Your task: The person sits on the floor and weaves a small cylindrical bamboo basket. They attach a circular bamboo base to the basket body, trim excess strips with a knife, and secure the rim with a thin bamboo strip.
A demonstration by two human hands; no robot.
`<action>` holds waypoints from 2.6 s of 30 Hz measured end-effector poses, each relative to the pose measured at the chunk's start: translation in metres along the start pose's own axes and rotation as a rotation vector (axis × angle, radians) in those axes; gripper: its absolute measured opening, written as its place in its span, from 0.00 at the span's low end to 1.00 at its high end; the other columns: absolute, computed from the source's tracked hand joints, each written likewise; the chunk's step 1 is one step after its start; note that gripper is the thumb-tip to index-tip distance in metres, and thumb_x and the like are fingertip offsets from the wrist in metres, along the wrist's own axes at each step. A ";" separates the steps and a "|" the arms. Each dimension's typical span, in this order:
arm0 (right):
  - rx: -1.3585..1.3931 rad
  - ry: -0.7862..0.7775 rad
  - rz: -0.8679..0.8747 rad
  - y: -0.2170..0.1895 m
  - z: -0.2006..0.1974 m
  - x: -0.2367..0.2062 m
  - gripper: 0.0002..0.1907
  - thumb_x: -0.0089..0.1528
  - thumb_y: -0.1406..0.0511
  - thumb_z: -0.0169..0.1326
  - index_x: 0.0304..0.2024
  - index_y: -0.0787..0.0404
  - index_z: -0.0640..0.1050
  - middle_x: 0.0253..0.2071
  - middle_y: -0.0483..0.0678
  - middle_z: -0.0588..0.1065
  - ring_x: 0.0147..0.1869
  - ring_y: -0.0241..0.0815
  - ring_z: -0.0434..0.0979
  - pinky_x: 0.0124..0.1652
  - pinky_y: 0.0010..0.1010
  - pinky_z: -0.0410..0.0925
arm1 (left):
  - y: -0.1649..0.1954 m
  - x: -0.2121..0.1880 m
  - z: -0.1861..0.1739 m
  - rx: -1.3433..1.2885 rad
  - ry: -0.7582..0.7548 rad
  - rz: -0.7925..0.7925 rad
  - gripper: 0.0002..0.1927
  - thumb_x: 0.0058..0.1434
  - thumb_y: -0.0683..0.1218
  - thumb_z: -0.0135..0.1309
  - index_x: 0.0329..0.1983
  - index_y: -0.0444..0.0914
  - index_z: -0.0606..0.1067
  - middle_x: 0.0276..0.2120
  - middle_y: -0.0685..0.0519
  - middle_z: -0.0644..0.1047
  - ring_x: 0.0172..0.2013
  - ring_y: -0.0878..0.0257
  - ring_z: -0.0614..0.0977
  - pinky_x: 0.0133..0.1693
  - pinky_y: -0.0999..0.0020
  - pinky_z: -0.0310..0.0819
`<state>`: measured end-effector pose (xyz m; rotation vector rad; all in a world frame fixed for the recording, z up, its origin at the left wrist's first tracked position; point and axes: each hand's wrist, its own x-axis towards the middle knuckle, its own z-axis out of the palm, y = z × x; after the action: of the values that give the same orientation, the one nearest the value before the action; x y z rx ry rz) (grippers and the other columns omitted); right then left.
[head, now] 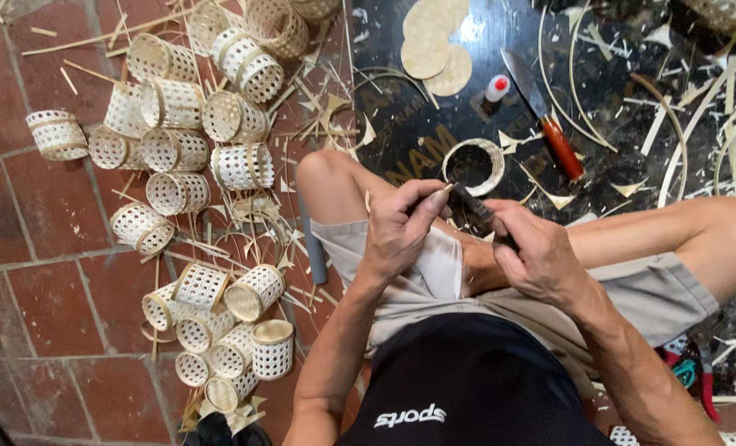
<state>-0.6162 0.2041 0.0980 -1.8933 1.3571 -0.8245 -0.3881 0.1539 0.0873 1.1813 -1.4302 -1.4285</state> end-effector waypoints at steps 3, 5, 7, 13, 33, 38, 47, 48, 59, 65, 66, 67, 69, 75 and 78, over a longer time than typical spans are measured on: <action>-0.143 0.026 -0.065 -0.006 -0.001 0.001 0.13 0.50 0.74 0.54 0.37 0.65 0.70 0.43 0.58 0.75 0.37 0.56 0.77 0.35 0.42 0.69 | -0.004 -0.002 0.001 0.002 -0.009 -0.026 0.08 0.72 0.40 0.52 0.49 0.31 0.77 0.33 0.54 0.80 0.35 0.70 0.81 0.40 0.75 0.78; -0.145 0.047 -0.091 -0.006 -0.003 0.004 0.15 0.47 0.74 0.54 0.37 0.66 0.70 0.38 0.57 0.72 0.35 0.57 0.75 0.33 0.43 0.68 | 0.005 0.002 0.003 0.004 -0.024 0.008 0.07 0.73 0.40 0.52 0.49 0.31 0.76 0.34 0.53 0.78 0.36 0.69 0.79 0.40 0.74 0.77; -0.064 0.074 -0.118 -0.005 -0.006 0.007 0.17 0.45 0.74 0.54 0.37 0.66 0.70 0.33 0.55 0.68 0.32 0.58 0.72 0.31 0.43 0.67 | 0.025 0.010 0.002 0.164 -0.010 0.131 0.07 0.70 0.39 0.53 0.47 0.30 0.77 0.33 0.52 0.79 0.35 0.68 0.80 0.39 0.72 0.78; 0.408 0.020 -0.006 -0.011 -0.018 0.000 0.08 0.51 0.78 0.48 0.31 0.64 0.67 0.32 0.46 0.69 0.28 0.40 0.68 0.29 0.28 0.66 | 0.097 0.019 -0.009 0.172 -0.245 0.076 0.19 0.69 0.40 0.53 0.62 0.33 0.72 0.31 0.50 0.80 0.32 0.67 0.81 0.36 0.71 0.77; 0.386 0.092 -0.089 -0.037 -0.038 0.002 0.11 0.50 0.78 0.50 0.34 0.64 0.69 0.33 0.46 0.72 0.30 0.35 0.70 0.32 0.26 0.68 | 0.146 0.021 -0.014 0.380 -0.303 0.445 0.07 0.69 0.43 0.57 0.45 0.34 0.79 0.34 0.48 0.82 0.36 0.58 0.86 0.39 0.65 0.80; 0.195 0.142 -0.164 -0.056 -0.054 0.010 0.10 0.51 0.79 0.52 0.32 0.68 0.68 0.43 0.56 0.75 0.29 0.42 0.72 0.28 0.31 0.66 | 0.153 0.018 -0.004 0.421 -0.203 0.614 0.06 0.69 0.42 0.58 0.42 0.34 0.78 0.32 0.47 0.79 0.34 0.53 0.83 0.37 0.62 0.78; 0.201 0.185 -0.201 -0.074 -0.061 0.004 0.09 0.53 0.80 0.49 0.34 0.67 0.66 0.48 0.58 0.75 0.33 0.41 0.76 0.32 0.29 0.70 | 0.166 0.022 0.000 0.500 -0.276 0.661 0.05 0.68 0.42 0.59 0.41 0.35 0.78 0.28 0.48 0.77 0.30 0.54 0.82 0.33 0.61 0.74; 0.174 0.194 -0.210 -0.072 -0.062 0.003 0.10 0.52 0.80 0.50 0.34 0.67 0.66 0.46 0.58 0.75 0.34 0.41 0.76 0.33 0.30 0.70 | 0.166 0.022 0.001 0.514 -0.284 0.659 0.05 0.68 0.42 0.59 0.41 0.35 0.78 0.28 0.48 0.77 0.29 0.54 0.82 0.33 0.62 0.74; 0.285 0.184 -0.256 -0.065 -0.055 -0.011 0.11 0.53 0.80 0.49 0.33 0.65 0.64 0.41 0.55 0.73 0.36 0.43 0.76 0.35 0.32 0.71 | 0.169 0.016 0.003 0.437 -0.409 0.639 0.05 0.68 0.42 0.58 0.41 0.35 0.77 0.27 0.49 0.75 0.29 0.54 0.80 0.33 0.61 0.73; 0.577 0.053 -0.172 -0.064 -0.049 -0.026 0.14 0.52 0.82 0.47 0.37 0.67 0.68 0.35 0.49 0.72 0.34 0.36 0.72 0.34 0.27 0.68 | 0.165 0.016 0.001 0.345 -0.451 0.665 0.05 0.68 0.42 0.60 0.37 0.35 0.76 0.27 0.49 0.76 0.28 0.54 0.81 0.31 0.62 0.73; 0.597 0.037 -0.146 -0.063 -0.048 -0.027 0.15 0.51 0.82 0.47 0.39 0.68 0.70 0.35 0.48 0.72 0.33 0.35 0.71 0.33 0.26 0.67 | 0.164 0.016 0.000 0.336 -0.449 0.669 0.06 0.67 0.42 0.60 0.37 0.35 0.77 0.27 0.49 0.76 0.28 0.54 0.81 0.31 0.62 0.73; 0.617 0.024 -0.119 -0.062 -0.047 -0.029 0.17 0.50 0.82 0.47 0.41 0.70 0.72 0.34 0.48 0.72 0.31 0.34 0.69 0.32 0.25 0.67 | 0.163 0.016 0.000 0.320 -0.464 0.662 0.06 0.67 0.42 0.60 0.36 0.35 0.77 0.26 0.49 0.76 0.28 0.55 0.81 0.31 0.62 0.73; 0.661 -0.017 -0.076 -0.060 -0.046 -0.031 0.20 0.49 0.82 0.46 0.44 0.71 0.73 0.34 0.47 0.73 0.30 0.32 0.69 0.31 0.25 0.67 | 0.162 0.017 -0.002 0.287 -0.493 0.647 0.07 0.67 0.42 0.60 0.35 0.34 0.76 0.26 0.49 0.76 0.28 0.55 0.81 0.31 0.62 0.73; 0.759 -0.095 -0.021 -0.055 -0.045 -0.036 0.23 0.48 0.82 0.44 0.46 0.71 0.75 0.34 0.47 0.75 0.32 0.31 0.73 0.31 0.24 0.67 | 0.157 0.019 -0.005 0.244 -0.528 0.627 0.07 0.67 0.41 0.61 0.34 0.34 0.76 0.25 0.48 0.76 0.27 0.55 0.81 0.30 0.62 0.72; 0.843 -0.134 -0.008 -0.053 -0.046 -0.034 0.24 0.49 0.82 0.43 0.48 0.73 0.75 0.35 0.47 0.75 0.33 0.32 0.73 0.32 0.25 0.69 | 0.155 0.021 -0.005 0.195 -0.550 0.622 0.06 0.67 0.41 0.60 0.35 0.34 0.77 0.26 0.48 0.76 0.27 0.56 0.81 0.30 0.63 0.73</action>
<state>-0.6335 0.2429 0.1638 -1.2528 0.7313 -1.0387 -0.4020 0.1222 0.2395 0.3670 -2.1170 -1.2157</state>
